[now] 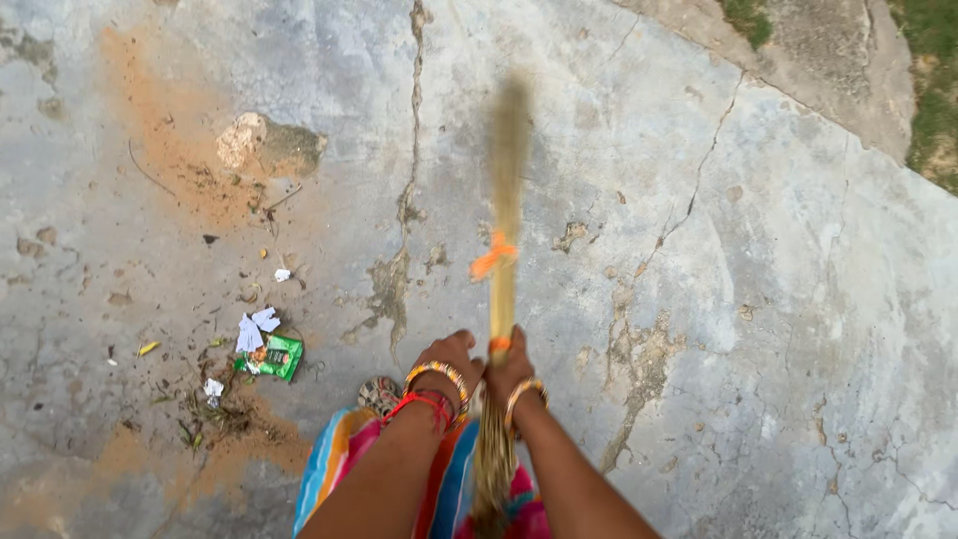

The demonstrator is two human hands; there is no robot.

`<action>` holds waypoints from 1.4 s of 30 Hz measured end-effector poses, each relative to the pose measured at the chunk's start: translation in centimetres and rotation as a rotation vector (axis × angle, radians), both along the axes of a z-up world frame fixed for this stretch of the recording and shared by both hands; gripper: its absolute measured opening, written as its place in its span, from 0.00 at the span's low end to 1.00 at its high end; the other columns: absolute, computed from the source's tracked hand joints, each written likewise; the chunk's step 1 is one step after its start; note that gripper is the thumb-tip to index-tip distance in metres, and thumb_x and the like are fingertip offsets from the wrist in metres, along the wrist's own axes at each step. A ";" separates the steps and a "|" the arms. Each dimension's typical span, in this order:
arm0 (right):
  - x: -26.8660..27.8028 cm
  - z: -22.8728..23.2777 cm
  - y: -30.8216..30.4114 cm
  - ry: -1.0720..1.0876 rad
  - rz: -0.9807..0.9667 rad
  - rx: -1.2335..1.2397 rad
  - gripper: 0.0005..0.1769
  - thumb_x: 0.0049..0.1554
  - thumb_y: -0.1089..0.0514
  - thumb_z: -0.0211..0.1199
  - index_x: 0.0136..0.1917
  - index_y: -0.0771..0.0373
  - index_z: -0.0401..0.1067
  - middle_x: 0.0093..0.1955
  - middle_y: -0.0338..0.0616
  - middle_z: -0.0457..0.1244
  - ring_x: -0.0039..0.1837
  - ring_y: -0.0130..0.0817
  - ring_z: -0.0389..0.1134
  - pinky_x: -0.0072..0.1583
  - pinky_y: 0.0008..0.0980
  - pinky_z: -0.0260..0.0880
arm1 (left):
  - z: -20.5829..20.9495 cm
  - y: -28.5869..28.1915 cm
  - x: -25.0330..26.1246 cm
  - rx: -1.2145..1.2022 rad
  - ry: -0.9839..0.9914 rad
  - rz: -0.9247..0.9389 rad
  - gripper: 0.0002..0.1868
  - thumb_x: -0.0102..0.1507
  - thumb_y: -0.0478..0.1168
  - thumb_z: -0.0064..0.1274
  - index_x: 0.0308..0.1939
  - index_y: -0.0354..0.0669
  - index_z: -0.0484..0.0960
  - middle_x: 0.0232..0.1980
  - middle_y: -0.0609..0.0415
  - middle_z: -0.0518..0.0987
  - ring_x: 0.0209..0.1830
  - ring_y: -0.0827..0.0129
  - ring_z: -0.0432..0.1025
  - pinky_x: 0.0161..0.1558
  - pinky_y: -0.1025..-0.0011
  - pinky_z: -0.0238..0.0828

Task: The person sweeps debris and wrappers across a concrete surface using a broom.

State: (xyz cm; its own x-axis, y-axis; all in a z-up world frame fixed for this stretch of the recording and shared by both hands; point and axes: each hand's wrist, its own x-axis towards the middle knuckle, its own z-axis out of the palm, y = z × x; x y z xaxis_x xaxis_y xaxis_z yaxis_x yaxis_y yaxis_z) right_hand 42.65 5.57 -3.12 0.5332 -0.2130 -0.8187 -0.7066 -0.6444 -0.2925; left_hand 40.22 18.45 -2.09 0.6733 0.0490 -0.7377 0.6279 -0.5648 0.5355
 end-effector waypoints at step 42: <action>18.4 -3.4 -1.7 -0.138 0.418 0.167 0.34 0.56 0.50 0.63 0.71 0.55 0.54 0.50 0.54 0.68 0.46 0.53 0.72 0.48 0.50 0.74 | -3.4 -1.8 17.9 0.101 0.090 0.238 0.27 0.62 0.50 0.55 0.63 0.47 0.76 0.58 0.38 0.80 0.58 0.46 0.76 0.60 0.55 0.72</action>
State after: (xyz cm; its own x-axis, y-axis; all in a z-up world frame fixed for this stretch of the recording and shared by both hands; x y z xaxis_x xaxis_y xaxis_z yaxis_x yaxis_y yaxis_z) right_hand 61.01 3.84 -6.49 0.6518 0.1718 -0.7387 -0.3438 -0.8013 -0.4896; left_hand 58.09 16.66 -5.51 0.5658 0.2742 -0.7776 0.7920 -0.4429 0.4201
